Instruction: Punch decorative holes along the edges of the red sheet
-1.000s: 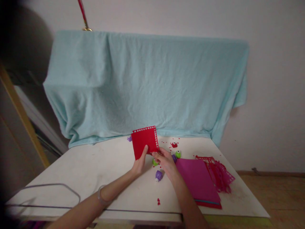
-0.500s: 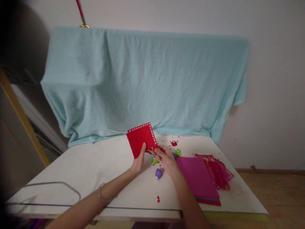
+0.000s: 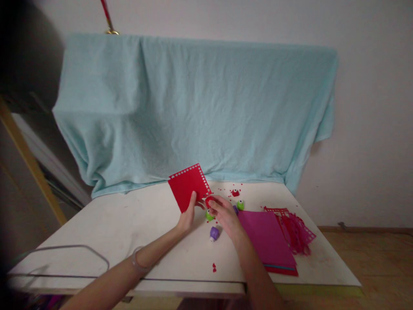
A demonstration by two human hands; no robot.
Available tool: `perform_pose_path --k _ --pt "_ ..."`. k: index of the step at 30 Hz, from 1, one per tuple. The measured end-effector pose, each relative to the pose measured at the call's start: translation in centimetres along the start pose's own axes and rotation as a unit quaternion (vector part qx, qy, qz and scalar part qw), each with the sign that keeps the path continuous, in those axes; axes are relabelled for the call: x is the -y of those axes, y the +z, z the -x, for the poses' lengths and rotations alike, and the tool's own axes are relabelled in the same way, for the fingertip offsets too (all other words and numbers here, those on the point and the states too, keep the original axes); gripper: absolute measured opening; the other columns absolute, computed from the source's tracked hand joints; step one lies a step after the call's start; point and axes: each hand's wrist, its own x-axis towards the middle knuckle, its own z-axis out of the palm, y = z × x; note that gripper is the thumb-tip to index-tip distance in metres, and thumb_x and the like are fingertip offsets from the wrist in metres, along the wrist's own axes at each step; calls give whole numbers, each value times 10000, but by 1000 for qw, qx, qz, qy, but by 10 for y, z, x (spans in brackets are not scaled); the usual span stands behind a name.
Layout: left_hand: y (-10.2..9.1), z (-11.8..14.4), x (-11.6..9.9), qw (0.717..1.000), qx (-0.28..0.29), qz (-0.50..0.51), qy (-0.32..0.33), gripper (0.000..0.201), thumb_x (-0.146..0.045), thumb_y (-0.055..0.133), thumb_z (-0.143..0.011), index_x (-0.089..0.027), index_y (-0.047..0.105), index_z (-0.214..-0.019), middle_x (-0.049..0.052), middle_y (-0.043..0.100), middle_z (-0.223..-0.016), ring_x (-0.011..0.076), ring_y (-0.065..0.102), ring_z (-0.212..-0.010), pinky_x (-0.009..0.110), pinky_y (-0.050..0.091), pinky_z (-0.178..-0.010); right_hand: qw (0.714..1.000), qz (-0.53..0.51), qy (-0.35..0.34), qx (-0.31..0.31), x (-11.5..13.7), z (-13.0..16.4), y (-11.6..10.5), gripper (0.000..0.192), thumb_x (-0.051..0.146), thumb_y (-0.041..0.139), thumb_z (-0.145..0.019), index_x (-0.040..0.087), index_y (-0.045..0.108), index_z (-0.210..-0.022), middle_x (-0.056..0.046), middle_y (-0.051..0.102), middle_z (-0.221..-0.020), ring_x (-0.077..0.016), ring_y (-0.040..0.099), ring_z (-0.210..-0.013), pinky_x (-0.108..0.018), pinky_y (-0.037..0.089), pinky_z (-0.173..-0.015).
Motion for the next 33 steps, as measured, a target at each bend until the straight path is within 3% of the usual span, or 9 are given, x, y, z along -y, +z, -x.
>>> perform_pose_path --k 6,19,25,33 --pt "1 1 -1 999 32 -7 8 591 -659 387 -871 -171 628 -639 70 680 -717 196 617 -738 309 452 -875 999 -22 8 36 2 2 0 237 343 764 -735 188 689 -898 -34 628 -819 -120 512 -638 -254 351 -564" --pt "3 2 1 999 31 -4 28 638 -687 332 -871 -190 576 -554 63 638 -634 192 596 -679 308 441 -854 998 -44 19 42 4 4 2 266 352 779 -713 201 681 -909 -37 642 -819 -137 531 -635 -261 355 -544" --pt "0 -5 16 998 35 -15 52 662 -658 278 -904 -187 576 -547 57 625 -600 187 593 -646 323 437 -867 997 -67 29 36 -1 -1 -5 254 307 782 -721 190 705 -933 -35 669 -833 -108 525 -609 -233 374 -525" --pt "-3 -12 21 999 42 -7 10 691 -660 231 -909 -204 528 -484 40 573 -542 184 574 -615 322 426 -843 995 -89 22 38 -1 1 -8 221 271 741 -776 195 716 -982 -40 678 -876 -106 537 -651 -226 417 -568"
